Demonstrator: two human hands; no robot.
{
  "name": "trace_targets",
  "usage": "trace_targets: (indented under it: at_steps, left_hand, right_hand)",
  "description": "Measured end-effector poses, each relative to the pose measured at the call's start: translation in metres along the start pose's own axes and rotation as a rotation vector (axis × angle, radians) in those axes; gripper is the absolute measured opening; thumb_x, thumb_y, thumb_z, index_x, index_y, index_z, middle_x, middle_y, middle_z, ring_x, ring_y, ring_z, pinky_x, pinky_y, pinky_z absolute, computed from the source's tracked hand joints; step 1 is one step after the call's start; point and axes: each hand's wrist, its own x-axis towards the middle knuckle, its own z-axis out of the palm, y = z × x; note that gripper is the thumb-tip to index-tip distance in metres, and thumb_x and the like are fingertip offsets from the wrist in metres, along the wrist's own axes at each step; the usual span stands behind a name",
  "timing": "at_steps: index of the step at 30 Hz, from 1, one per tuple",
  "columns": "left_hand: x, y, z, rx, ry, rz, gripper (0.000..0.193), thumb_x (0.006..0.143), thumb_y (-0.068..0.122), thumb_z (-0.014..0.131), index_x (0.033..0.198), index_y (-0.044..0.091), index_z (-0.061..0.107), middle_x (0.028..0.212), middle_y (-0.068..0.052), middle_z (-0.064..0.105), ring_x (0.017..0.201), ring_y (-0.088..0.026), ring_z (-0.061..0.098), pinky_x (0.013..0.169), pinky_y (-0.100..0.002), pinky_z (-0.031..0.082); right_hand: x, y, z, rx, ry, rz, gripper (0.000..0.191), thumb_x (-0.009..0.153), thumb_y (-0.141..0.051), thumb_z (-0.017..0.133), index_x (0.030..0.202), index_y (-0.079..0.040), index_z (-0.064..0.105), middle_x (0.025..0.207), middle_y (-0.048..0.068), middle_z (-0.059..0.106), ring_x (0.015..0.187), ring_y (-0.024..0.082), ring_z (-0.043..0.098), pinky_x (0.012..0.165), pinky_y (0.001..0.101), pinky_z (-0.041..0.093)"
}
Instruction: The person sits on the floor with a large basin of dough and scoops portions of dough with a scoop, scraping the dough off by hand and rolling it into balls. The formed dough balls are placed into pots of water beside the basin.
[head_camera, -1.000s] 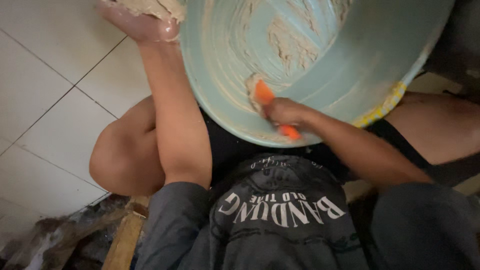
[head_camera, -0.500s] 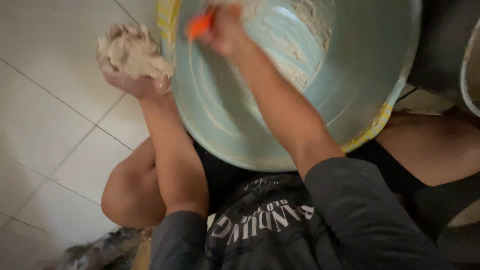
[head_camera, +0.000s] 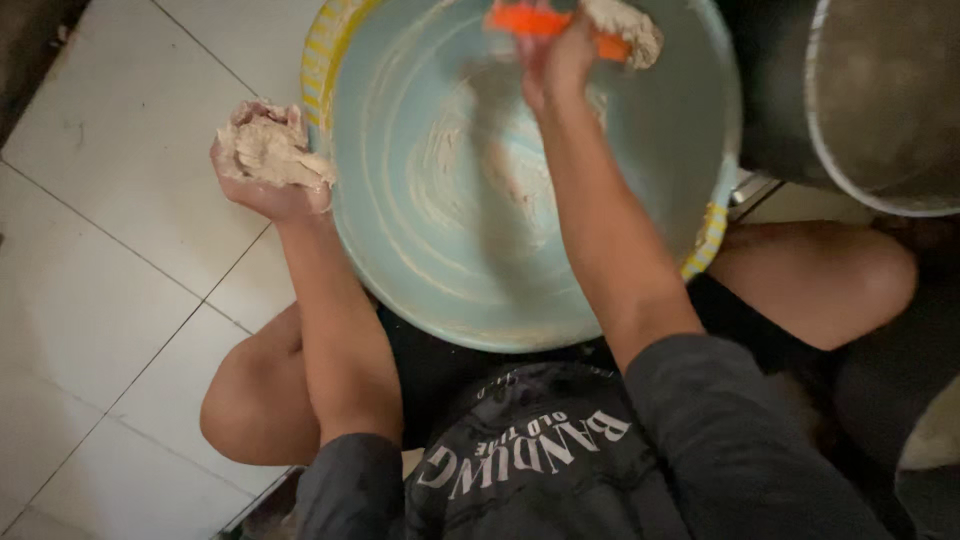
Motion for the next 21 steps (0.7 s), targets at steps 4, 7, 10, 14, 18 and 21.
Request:
trace_targets:
  at_steps: [4, 7, 10, 14, 18, 21]
  left_hand:
    - [-0.002, 0.001, 0.008, 0.034, -0.122, 0.01, 0.031, 0.093, 0.031, 0.063, 0.095, 0.0, 0.066, 0.093, -0.015, 0.064, 0.088, -0.029, 0.061, 0.073, -0.04, 0.052]
    - [-0.021, -0.024, 0.019, -0.161, -0.171, -0.095, 0.019, 0.087, 0.029, 0.066, 0.095, 0.012, 0.063, 0.107, -0.009, 0.067, 0.105, -0.027, 0.064, 0.098, -0.046, 0.058]
    - [-0.051, -0.078, 0.035, -0.135, -0.26, -0.28, 0.045, 0.093, 0.042, 0.06, 0.112, 0.002, 0.069, 0.106, -0.013, 0.068, 0.098, -0.027, 0.065, 0.082, -0.041, 0.057]
    - [-0.091, -0.144, 0.046, -0.19, 0.344, -0.563, 0.037, 0.091, 0.04, 0.049, 0.104, 0.008, 0.061, 0.1, -0.011, 0.066, 0.09, -0.031, 0.065, 0.086, -0.054, 0.055]
    - [-0.106, -0.158, 0.043, -0.221, 0.508, -0.612, 0.042, 0.093, 0.042, 0.043, 0.107, 0.006, 0.06, 0.1, -0.012, 0.066, 0.086, -0.03, 0.061, 0.092, -0.055, 0.052]
    - [-0.098, -0.152, 0.04, -0.384, 0.402, -0.493, 0.033, 0.093, 0.031, 0.047, 0.106, 0.003, 0.06, 0.1, -0.016, 0.065, 0.091, -0.033, 0.064, 0.092, -0.051, 0.051]
  right_hand:
    - [-0.049, -0.001, -0.045, -0.279, -0.451, -0.144, 0.023, 0.113, -0.027, 0.037, 0.112, -0.005, 0.045, 0.089, 0.015, 0.059, 0.078, 0.033, 0.066, 0.077, 0.0554, 0.06]
    - [-0.085, -0.006, -0.077, -0.665, -0.557, -0.18, 0.013, 0.117, -0.02, 0.035, 0.115, -0.008, 0.039, 0.092, 0.012, 0.059, 0.082, 0.028, 0.066, 0.076, 0.0491, 0.061]
    - [-0.127, -0.01, -0.099, -1.223, -0.616, -0.292, 0.015, 0.109, -0.018, 0.034, 0.119, -0.008, 0.038, 0.079, 0.012, 0.06, 0.065, 0.031, 0.069, 0.056, 0.045, 0.059]
    - [-0.168, -0.013, -0.111, -2.017, -0.631, -0.468, 0.019, 0.104, -0.016, 0.046, 0.116, -0.003, 0.039, 0.072, 0.019, 0.066, 0.061, 0.039, 0.069, 0.055, 0.0509, 0.054]
    - [-0.192, -0.03, -0.126, -2.329, -0.759, -0.698, 0.011, 0.099, -0.012, 0.048, 0.106, -0.004, 0.047, 0.083, 0.024, 0.068, 0.067, 0.044, 0.068, 0.058, 0.0544, 0.054]
    - [-0.205, -0.048, -0.145, -2.353, -0.813, -0.626, 0.013, 0.099, -0.013, 0.049, 0.107, -0.002, 0.048, 0.087, 0.025, 0.068, 0.071, 0.046, 0.068, 0.061, 0.0562, 0.053]
